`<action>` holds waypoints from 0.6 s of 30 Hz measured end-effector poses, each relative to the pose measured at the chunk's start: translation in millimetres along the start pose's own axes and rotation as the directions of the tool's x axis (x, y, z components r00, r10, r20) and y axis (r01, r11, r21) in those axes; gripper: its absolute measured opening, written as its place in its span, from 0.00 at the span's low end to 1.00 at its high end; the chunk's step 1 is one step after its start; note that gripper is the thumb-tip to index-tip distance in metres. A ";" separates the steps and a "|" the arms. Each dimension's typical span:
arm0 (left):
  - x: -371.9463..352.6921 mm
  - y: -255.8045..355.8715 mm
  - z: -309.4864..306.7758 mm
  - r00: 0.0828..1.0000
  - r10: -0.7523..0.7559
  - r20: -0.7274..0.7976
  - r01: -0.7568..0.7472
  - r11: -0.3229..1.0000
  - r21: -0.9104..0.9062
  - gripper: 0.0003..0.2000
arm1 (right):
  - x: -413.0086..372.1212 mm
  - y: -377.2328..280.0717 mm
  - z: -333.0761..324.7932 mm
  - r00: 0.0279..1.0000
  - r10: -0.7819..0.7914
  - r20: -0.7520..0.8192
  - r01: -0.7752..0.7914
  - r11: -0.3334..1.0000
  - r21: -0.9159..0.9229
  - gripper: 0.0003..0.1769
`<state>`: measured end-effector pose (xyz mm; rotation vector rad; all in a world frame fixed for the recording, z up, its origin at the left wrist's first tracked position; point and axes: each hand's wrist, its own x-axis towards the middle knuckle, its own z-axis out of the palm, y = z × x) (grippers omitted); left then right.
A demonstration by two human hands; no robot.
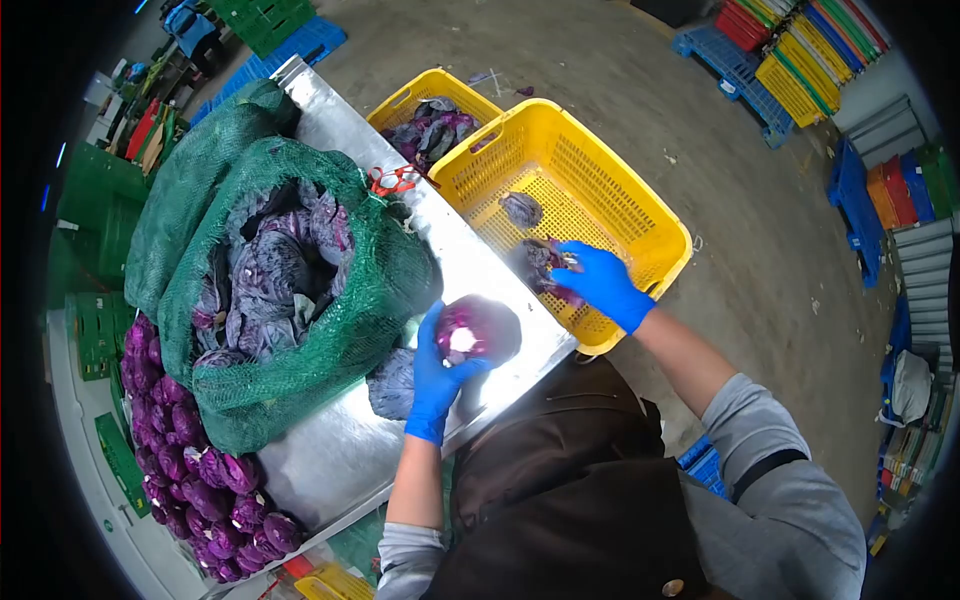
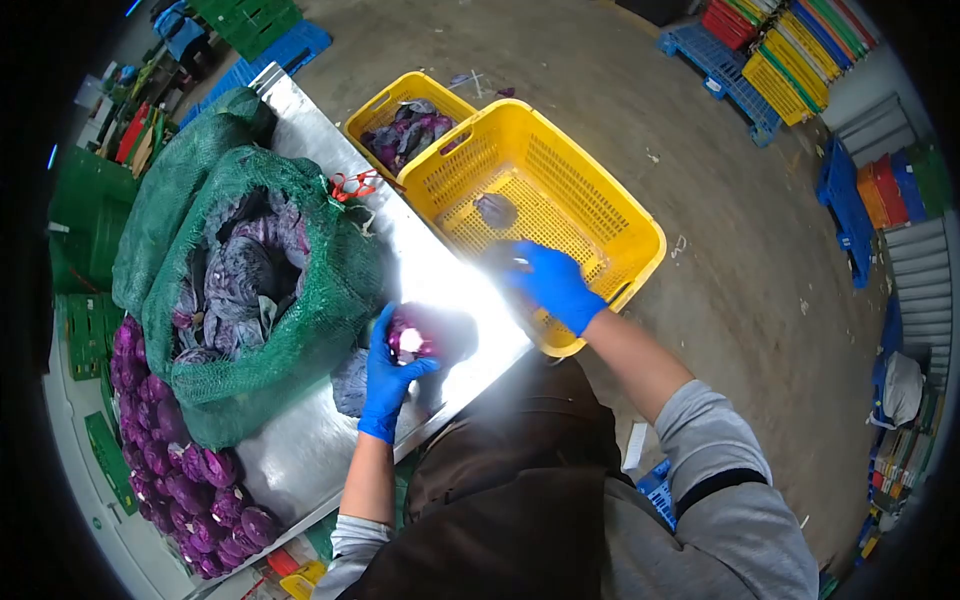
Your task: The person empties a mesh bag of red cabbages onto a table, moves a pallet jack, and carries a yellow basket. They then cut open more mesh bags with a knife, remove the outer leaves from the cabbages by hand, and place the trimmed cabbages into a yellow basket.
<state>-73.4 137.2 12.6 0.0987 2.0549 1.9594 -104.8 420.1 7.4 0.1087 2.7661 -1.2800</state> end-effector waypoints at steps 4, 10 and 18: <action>6.3 4.9 6.2 0.996 0.023 -0.087 -0.013 0.994 0.110 0.47 | 2.0 -57.7 30.0 0.966 -0.231 0.117 0.180 0.924 0.338 0.22; 8.8 5.5 45.8 0.978 0.012 -0.210 -0.018 0.999 -0.031 0.46 | -2.9 -71.5 28.1 0.956 -0.224 0.187 0.193 0.966 0.173 0.14; 5.8 -12.1 15.1 0.923 -0.176 -0.342 0.118 0.976 -0.183 0.43 | 2.2 15.0 23.0 0.933 0.329 0.147 -0.307 0.939 -0.153 0.15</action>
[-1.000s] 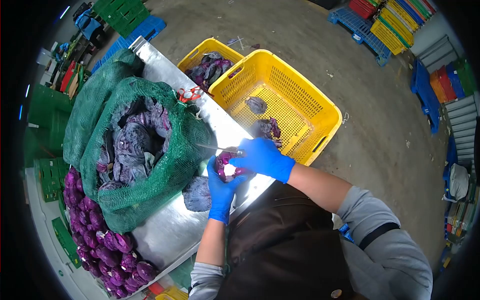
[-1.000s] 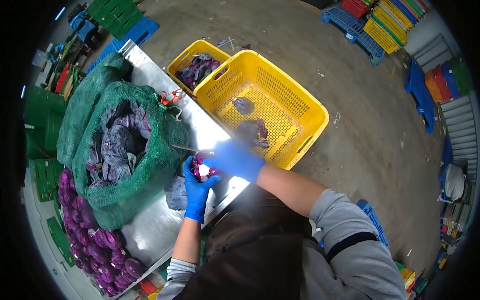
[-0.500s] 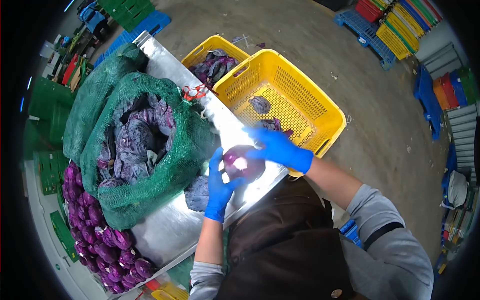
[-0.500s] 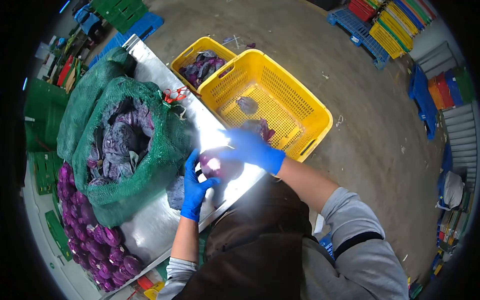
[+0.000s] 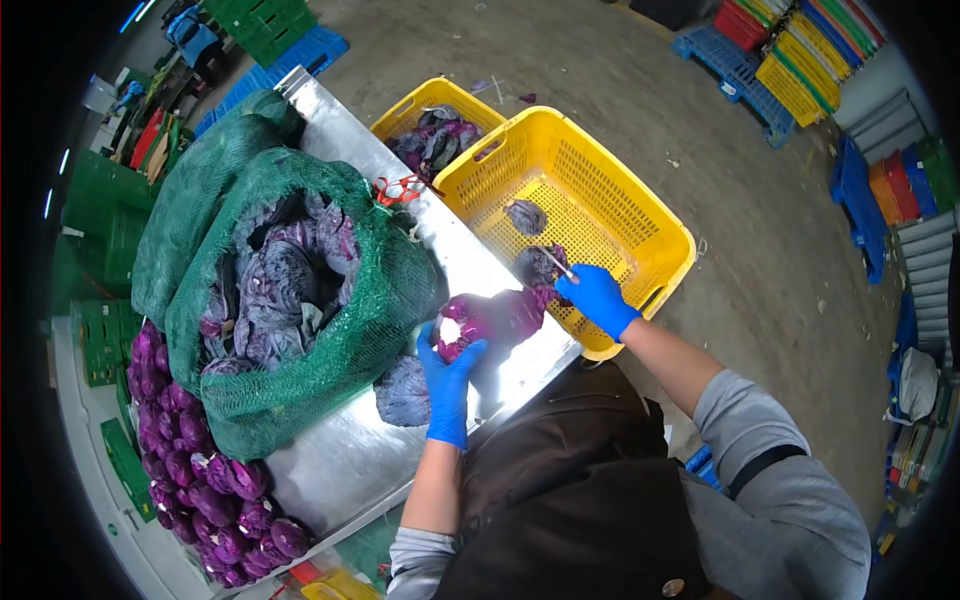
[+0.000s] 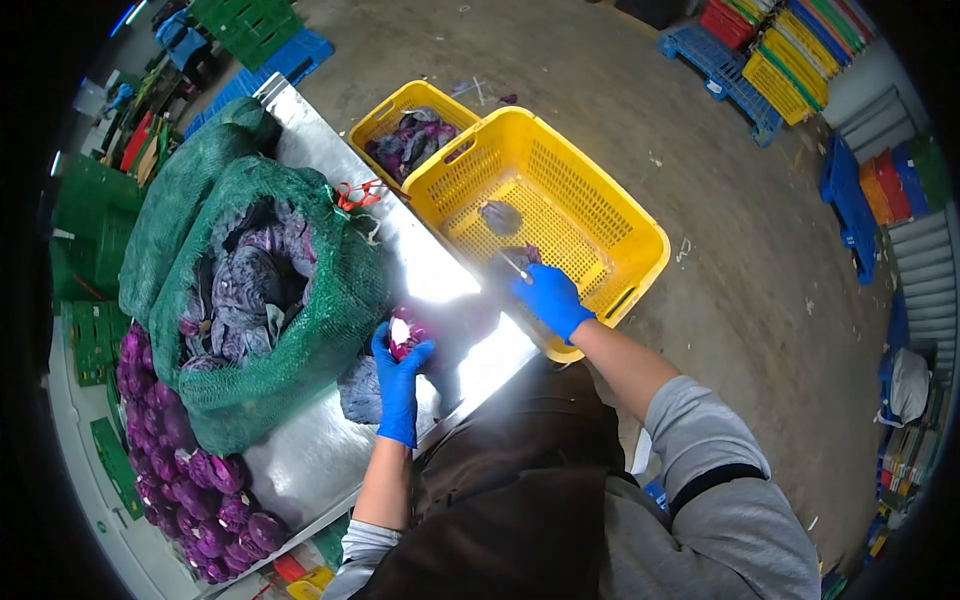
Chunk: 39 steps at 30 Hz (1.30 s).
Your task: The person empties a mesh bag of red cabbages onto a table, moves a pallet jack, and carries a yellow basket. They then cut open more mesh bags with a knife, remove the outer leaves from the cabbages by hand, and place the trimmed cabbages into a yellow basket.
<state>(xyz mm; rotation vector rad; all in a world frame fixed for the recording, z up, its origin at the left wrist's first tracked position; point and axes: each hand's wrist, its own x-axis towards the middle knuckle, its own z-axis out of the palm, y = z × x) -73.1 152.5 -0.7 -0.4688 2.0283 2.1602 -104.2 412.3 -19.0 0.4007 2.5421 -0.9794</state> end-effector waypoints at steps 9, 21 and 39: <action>14.1 29.8 25.4 0.939 0.062 0.339 -0.072 0.997 0.016 0.36 | -62.7 -74.6 -0.2 0.759 -0.640 -0.116 0.579 0.746 -0.329 0.30; 23.5 14.5 23.5 0.953 0.140 0.270 -0.223 0.925 0.308 0.32 | -37.2 -80.5 1.2 0.660 -0.746 -0.088 0.661 0.633 -0.403 0.25; -32.9 37.1 5.5 0.877 0.308 0.368 -0.394 0.900 0.186 0.39 | 21.1 -73.0 10.6 0.964 -0.062 -0.259 0.113 0.976 0.187 0.26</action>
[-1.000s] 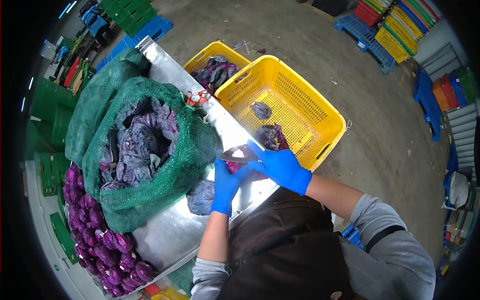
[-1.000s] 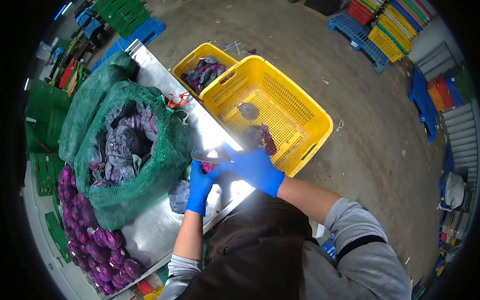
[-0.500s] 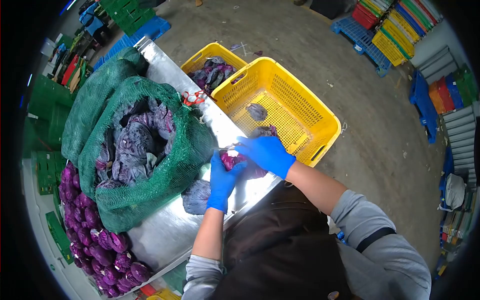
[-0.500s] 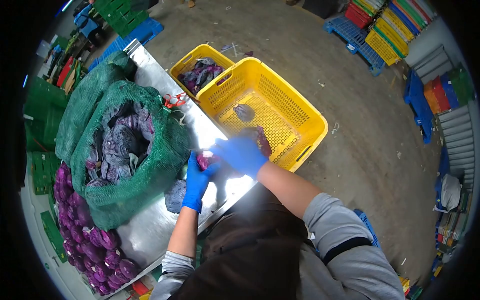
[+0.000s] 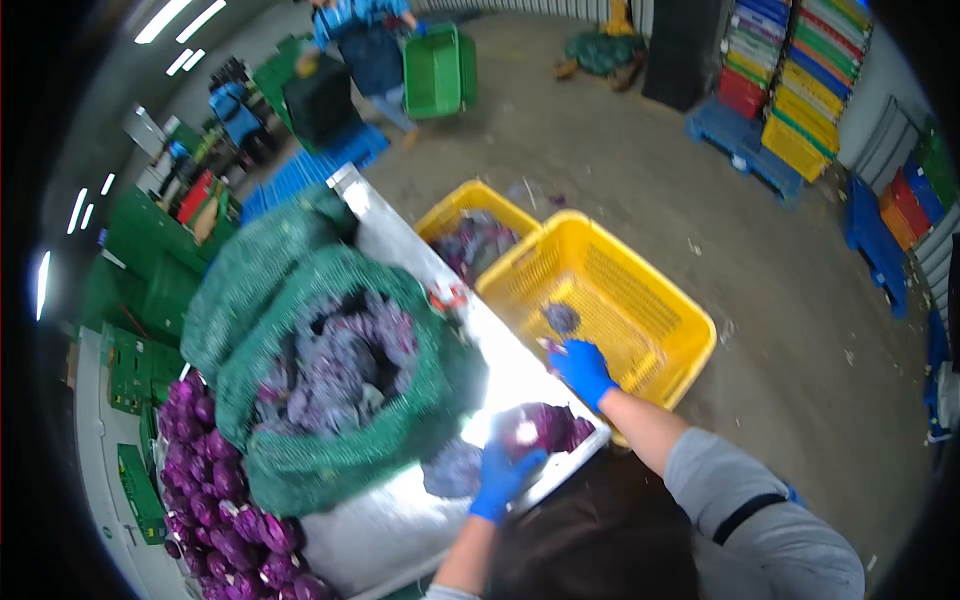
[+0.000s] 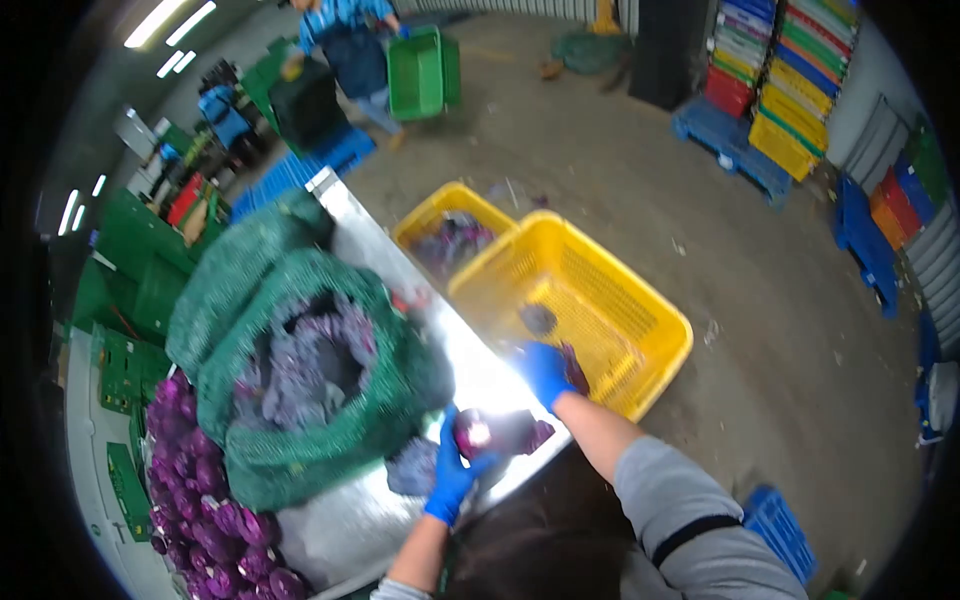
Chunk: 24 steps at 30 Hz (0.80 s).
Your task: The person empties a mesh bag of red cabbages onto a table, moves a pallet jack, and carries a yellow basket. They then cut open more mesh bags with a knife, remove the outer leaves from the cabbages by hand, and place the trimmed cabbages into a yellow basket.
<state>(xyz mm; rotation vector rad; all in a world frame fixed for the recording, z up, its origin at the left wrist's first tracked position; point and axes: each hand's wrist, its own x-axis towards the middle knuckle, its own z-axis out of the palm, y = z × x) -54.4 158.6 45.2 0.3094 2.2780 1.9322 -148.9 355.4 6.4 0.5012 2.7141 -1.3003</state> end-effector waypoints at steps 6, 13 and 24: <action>1.0 -27.6 -8.6 0.970 -0.238 0.045 0.242 0.958 -0.154 0.46 | -21.4 8.6 -11.4 0.901 -0.271 0.340 0.340 0.927 -0.160 0.34; 8.7 -28.9 1.2 0.994 -0.095 -0.050 0.092 0.993 -0.070 0.35 | -55.3 -12.8 -13.2 0.895 -0.183 0.408 0.236 0.968 -0.083 0.31; -8.2 -29.3 -13.3 0.973 -0.225 -0.055 0.199 0.934 -0.297 0.45 | -33.7 53.1 -38.9 0.985 -0.083 0.153 0.131 0.932 -0.339 0.18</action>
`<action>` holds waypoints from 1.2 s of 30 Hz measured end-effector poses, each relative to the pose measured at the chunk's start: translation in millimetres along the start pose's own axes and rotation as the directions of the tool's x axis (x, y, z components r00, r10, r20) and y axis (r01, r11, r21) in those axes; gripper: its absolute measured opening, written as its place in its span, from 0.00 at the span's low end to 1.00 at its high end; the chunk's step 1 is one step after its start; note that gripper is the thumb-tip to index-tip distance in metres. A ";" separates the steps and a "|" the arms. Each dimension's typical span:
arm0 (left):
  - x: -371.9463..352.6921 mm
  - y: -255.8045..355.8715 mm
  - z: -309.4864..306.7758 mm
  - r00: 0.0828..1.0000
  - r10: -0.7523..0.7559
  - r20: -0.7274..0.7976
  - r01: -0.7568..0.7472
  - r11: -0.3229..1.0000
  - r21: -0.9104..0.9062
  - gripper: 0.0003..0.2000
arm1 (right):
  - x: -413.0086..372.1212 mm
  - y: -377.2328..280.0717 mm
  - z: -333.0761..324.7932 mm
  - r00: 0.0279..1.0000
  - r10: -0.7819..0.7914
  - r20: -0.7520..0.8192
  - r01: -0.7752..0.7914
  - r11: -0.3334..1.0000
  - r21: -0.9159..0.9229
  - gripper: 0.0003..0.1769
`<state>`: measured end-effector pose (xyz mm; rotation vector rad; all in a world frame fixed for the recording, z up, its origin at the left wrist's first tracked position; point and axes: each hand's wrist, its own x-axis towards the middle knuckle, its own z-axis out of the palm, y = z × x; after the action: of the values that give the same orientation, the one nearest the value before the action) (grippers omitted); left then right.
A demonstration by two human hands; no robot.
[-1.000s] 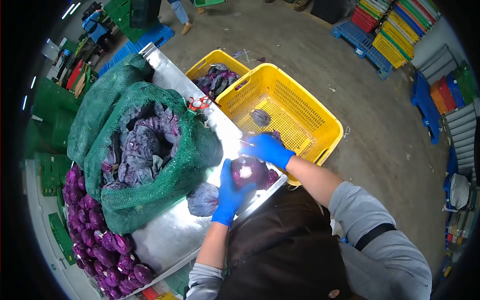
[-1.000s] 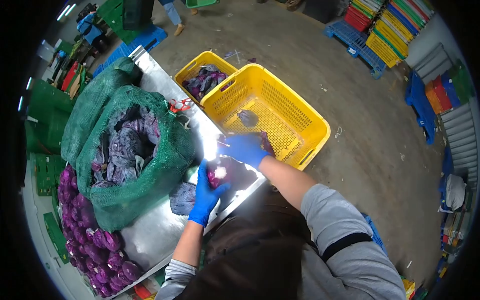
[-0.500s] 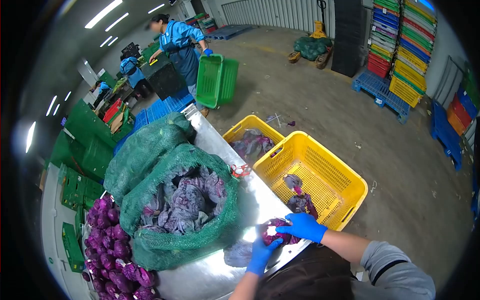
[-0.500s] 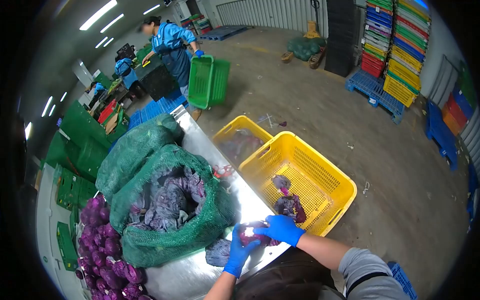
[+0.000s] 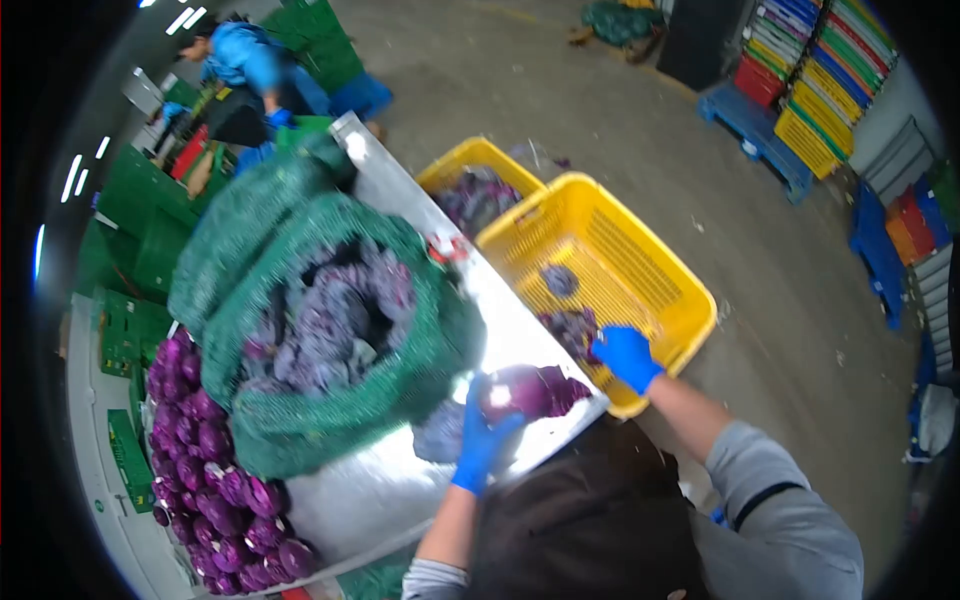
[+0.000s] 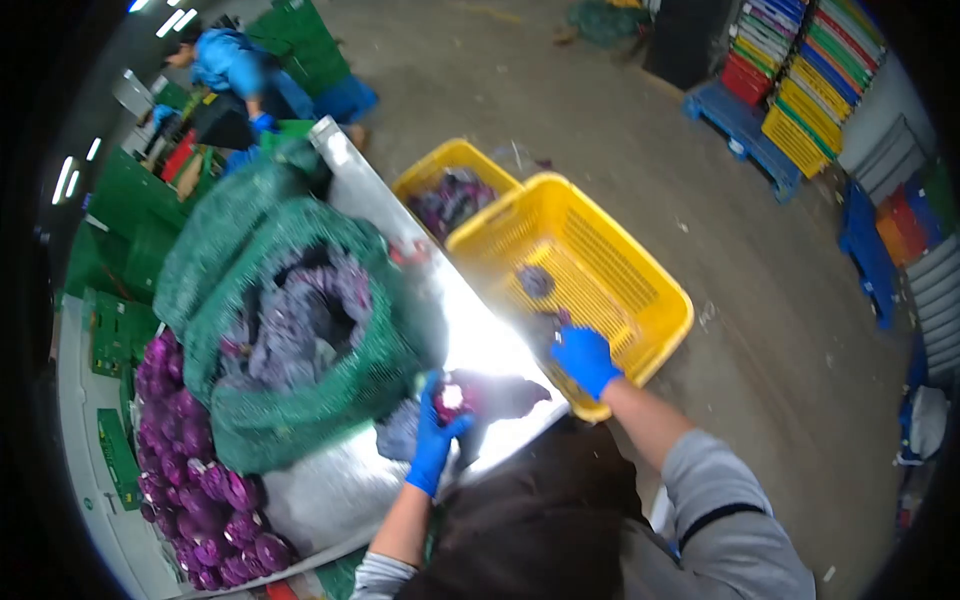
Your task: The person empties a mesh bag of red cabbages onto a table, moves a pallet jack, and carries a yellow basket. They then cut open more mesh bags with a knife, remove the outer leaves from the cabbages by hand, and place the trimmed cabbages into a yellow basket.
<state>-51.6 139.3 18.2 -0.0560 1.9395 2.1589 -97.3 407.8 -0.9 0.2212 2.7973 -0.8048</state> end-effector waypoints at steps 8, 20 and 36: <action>-3.0 1.8 -4.5 0.993 -0.042 0.112 0.020 0.982 0.190 0.50 | 15.9 -53.2 41.5 0.972 -0.200 0.122 0.060 0.714 0.697 0.29; 6.1 -22.4 4.3 0.992 0.042 -0.122 -0.030 0.994 0.104 0.43 | 33.0 -45.3 46.3 0.865 -0.458 0.208 0.433 0.888 0.154 0.21; 14.2 -18.7 -14.4 0.944 -0.307 -0.117 0.213 0.843 -0.493 0.28 | 15.9 -35.9 16.1 0.801 -0.569 0.187 0.401 0.741 0.539 0.17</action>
<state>-63.5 128.9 -4.4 -0.6013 1.3305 2.4461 -117.3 370.3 -0.1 -0.5754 2.2866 -1.4910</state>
